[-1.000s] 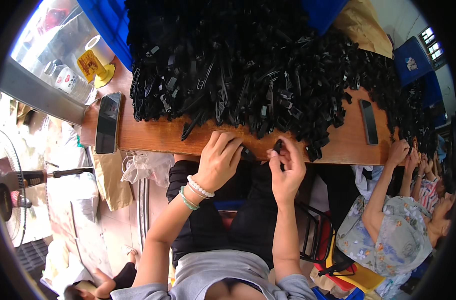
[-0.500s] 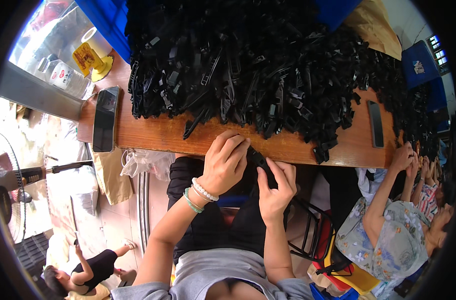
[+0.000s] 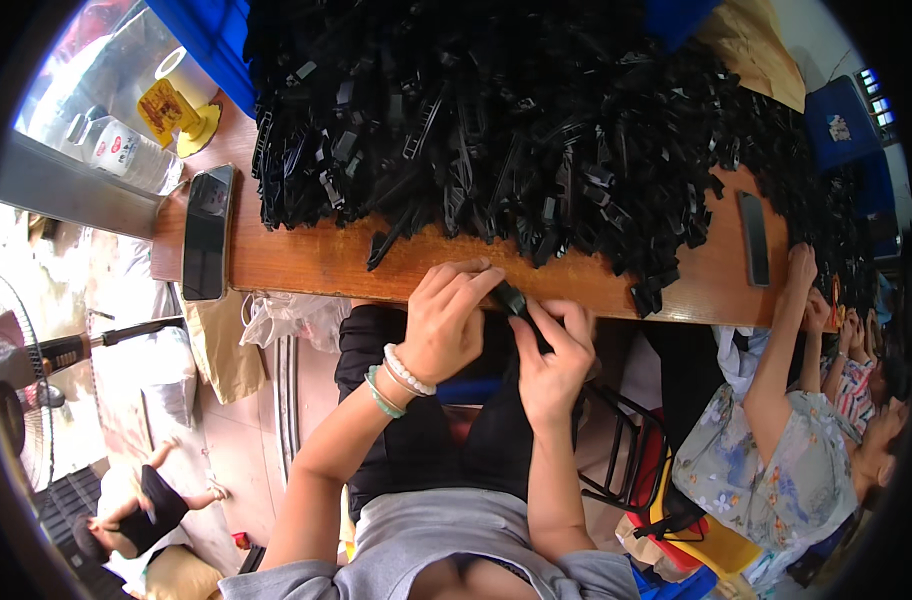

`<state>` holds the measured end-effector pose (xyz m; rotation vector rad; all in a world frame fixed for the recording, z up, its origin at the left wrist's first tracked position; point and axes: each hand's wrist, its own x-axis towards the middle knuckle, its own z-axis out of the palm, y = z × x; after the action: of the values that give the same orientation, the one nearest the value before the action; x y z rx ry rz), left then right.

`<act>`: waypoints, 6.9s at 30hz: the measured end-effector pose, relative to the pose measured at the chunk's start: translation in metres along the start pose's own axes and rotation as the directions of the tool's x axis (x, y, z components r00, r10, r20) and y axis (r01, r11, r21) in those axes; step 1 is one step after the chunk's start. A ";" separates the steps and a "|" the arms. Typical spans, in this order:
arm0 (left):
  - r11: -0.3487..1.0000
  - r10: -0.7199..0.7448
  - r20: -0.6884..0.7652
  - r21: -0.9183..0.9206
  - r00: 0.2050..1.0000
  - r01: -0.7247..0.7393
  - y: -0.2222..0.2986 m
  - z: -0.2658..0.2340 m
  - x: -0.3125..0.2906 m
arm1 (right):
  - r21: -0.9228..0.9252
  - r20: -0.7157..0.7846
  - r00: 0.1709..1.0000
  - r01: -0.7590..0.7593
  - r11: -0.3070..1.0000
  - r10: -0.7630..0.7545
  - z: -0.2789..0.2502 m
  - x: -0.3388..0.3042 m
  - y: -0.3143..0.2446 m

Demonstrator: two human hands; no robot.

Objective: Assembling small black plastic housing components at a workbench.

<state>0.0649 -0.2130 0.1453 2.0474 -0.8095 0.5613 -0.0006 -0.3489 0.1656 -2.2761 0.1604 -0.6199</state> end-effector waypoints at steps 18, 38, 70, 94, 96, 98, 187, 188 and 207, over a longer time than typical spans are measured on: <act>0.979 0.054 -0.021 0.197 0.998 -0.049 0.011 0.041 0.040 | -0.144 -0.179 0.965 0.166 0.976 -0.190 -0.012 0.047 0.040; 0.983 -0.185 0.150 0.014 0.971 0.185 0.006 -0.006 0.012 | -0.032 -0.046 0.989 0.142 0.989 -0.144 -0.037 0.023 0.055; 0.949 0.027 0.139 0.308 0.990 -0.069 0.015 0.037 0.045 | -0.242 -0.324 0.937 0.050 0.969 -0.129 -0.064 0.009 0.066; 0.982 0.187 0.377 -0.052 0.907 -0.181 0.008 0.018 0.043 | -0.031 -0.122 0.986 0.110 0.993 -0.113 -0.035 0.019 0.062; 0.982 0.184 0.360 -0.115 0.915 -0.152 0.013 0.027 0.045 | -0.171 -0.127 0.987 0.071 0.983 -0.093 -0.039 0.014 0.064; 0.980 0.197 0.352 -0.051 0.915 -0.192 0.019 0.031 0.049 | -0.047 -0.144 0.989 -0.021 0.999 0.014 -0.042 0.009 0.058; 0.998 0.069 0.051 -0.003 0.996 -0.069 -0.005 -0.019 0.007 | 0.245 0.048 0.998 0.016 0.969 -0.028 -0.035 0.048 0.047; 0.985 0.106 -0.026 0.138 0.994 -0.101 -0.007 -0.023 0.005 | 0.136 -0.046 0.998 0.047 0.990 -0.041 -0.034 0.055 0.043; 0.913 -0.272 -0.395 0.181 0.878 0.365 -0.026 -0.061 -0.024 | 0.649 0.033 0.971 -0.200 0.734 0.235 -0.024 0.027 0.052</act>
<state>0.0613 -0.1426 0.1490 2.1537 -0.1756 0.8512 0.0151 -0.4092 0.1536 -1.5331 0.1979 -0.5064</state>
